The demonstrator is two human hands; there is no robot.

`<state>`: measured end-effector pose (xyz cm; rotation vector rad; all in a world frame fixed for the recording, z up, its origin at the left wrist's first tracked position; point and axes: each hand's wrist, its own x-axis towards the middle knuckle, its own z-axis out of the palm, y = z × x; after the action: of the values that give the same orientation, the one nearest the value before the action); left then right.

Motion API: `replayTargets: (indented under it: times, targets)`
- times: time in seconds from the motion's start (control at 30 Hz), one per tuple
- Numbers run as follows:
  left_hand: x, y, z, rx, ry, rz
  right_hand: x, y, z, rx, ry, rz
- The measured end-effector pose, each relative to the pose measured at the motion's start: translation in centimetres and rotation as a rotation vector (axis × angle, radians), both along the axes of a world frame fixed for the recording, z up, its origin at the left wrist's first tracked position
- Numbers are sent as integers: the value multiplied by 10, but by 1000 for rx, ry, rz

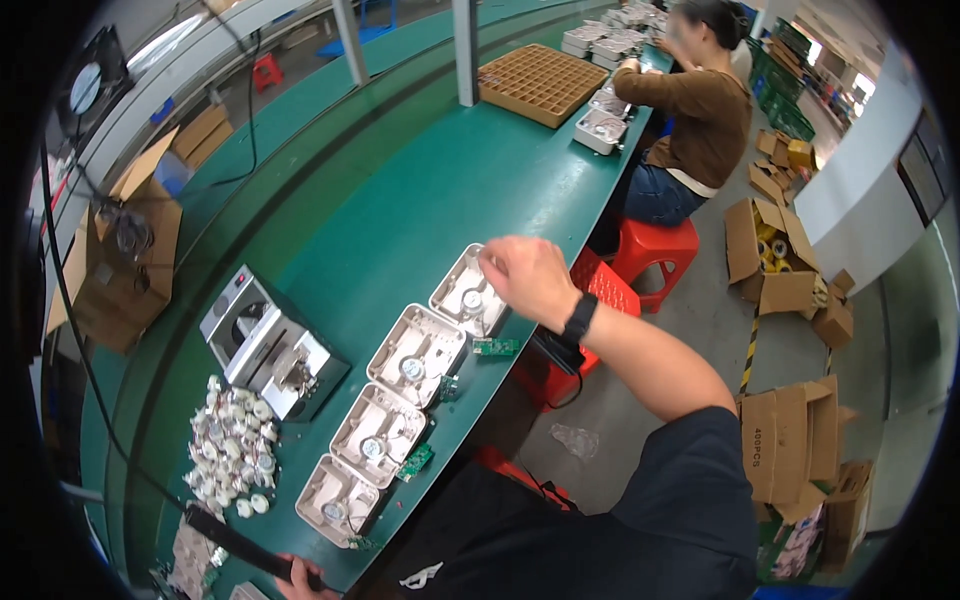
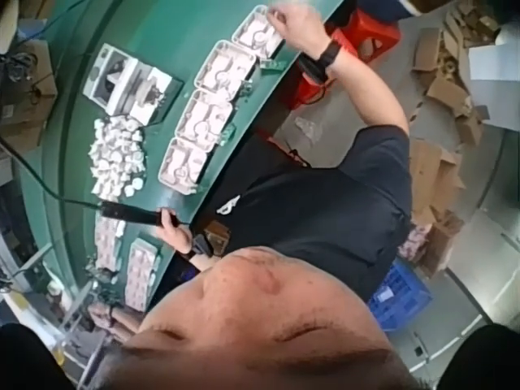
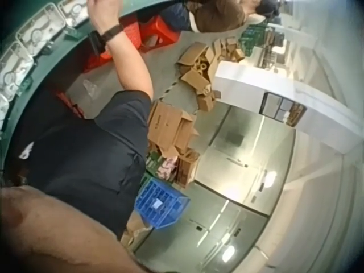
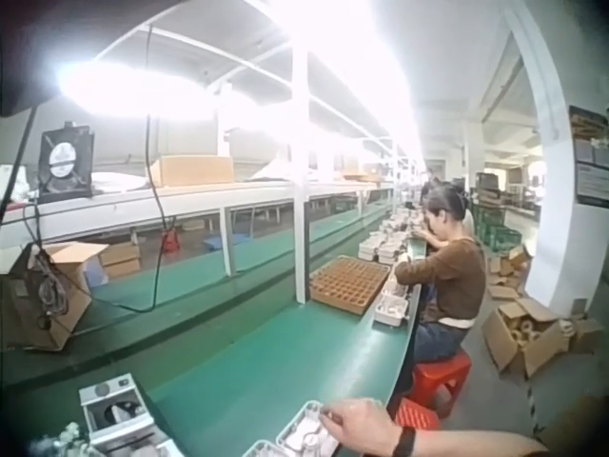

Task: The person picks up a motor from a pile, places it into a plastic housing, and secures it with screws using an electric screwdriver. After repeating this process for several units, the person slides the assemblies down the workbench.

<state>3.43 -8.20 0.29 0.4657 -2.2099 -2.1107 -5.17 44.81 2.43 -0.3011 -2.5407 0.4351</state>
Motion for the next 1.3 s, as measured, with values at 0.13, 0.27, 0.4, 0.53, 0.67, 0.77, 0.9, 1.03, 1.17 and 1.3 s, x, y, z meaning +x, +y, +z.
replayTargets:
  times: [0.13, 0.27, 0.4, 0.53, 0.67, 0.77, 0.9, 1.03, 1.17, 1.3]
  targets:
    - [3, 11, -13, -70, -86, -20, 18, -31, 5, 84, 152, -36]
    - [2, 34, -8, 87, -49, -76, 12, 12, -11, 108, 211, -28]
    - [2, 38, -5, 35, -129, -107, 0, 28, -19, 48, -167, 34]
    - [4, 36, -12, 89, -80, -130, -7, 30, -25, 49, -410, -18]
    - [6, 37, -10, 100, -94, -124, -13, 30, -28, 78, -511, -52]
    - [7, 39, -6, 106, -99, -123, -15, 29, -28, 71, -548, -50]
    - [7, 33, -13, 120, -79, -135, -14, 31, -27, -11, -484, -31]
    - [5, 34, -10, 98, -82, -149, -13, 32, -25, -76, -419, -11]
    - [4, 33, -11, 85, -87, -153, -22, 32, -23, -12, -582, -1]
    - [7, 33, -13, 93, -74, -154, -20, 39, -23, -89, -540, 36]
